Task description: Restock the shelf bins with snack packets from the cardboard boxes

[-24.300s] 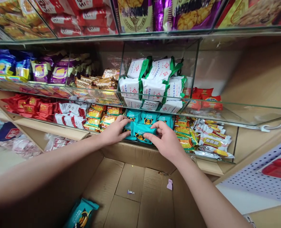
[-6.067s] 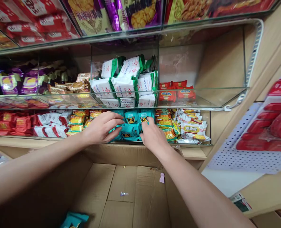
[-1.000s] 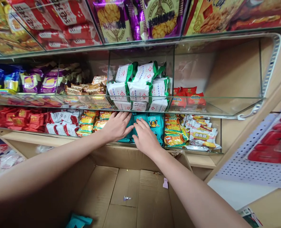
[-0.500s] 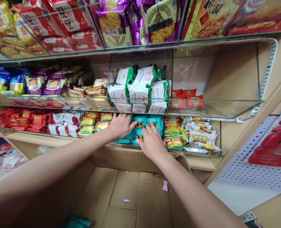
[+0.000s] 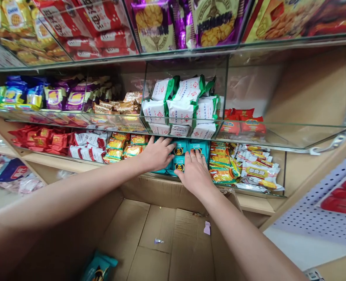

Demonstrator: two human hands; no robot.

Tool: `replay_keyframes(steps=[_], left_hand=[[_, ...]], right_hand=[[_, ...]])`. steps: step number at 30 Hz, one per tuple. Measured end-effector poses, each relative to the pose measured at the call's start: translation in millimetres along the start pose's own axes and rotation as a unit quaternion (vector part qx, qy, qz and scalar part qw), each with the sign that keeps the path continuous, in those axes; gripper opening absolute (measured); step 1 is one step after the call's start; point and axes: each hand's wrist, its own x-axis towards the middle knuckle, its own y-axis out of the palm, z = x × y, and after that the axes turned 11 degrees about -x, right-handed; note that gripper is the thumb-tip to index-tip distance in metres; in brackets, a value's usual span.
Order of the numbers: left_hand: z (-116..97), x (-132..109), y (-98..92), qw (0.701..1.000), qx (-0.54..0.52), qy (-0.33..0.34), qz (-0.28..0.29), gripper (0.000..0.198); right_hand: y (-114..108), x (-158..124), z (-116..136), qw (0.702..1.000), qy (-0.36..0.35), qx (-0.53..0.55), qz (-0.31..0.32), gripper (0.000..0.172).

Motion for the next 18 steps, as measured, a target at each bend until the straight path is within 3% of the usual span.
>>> replay_keyframes(steps=[4,6,8,10,13,16,18], left_hand=[[-3,-27,-33.2,0.979,-0.083,0.149,0.111,0.027],[-5,-50,-46.1,0.955,-0.146,0.166,0.198,0.025],[-7,-82,-46.1,0.924,-0.189,0.130,0.305,0.019],[-8,-118,-29.4,0.882,-0.217,0.099,0.407,0.019],[-6,-169,17.3,0.809,-0.230,0.056,0.539,0.023],[-4,-206,65.0,0.781,-0.247,0.040,0.571,0.060],[-5,-222,89.2,0.763,-0.274,0.064,0.583,0.060]], right_hand=[[4,-2,-3,1.000,-0.006,-0.002,-0.024,0.069],[2,-5,-2,0.998,-0.026,-0.005,-0.054,0.064],[-3,-10,2,0.995,-0.058,-0.009,-0.086,0.056],[-8,-14,10,0.990,-0.092,-0.008,-0.104,0.048],[-14,-19,22,0.989,-0.118,0.007,-0.094,0.042],[-15,-20,26,0.988,-0.129,0.023,-0.084,0.041],[-13,-19,25,0.986,-0.137,0.032,-0.089,0.040]])
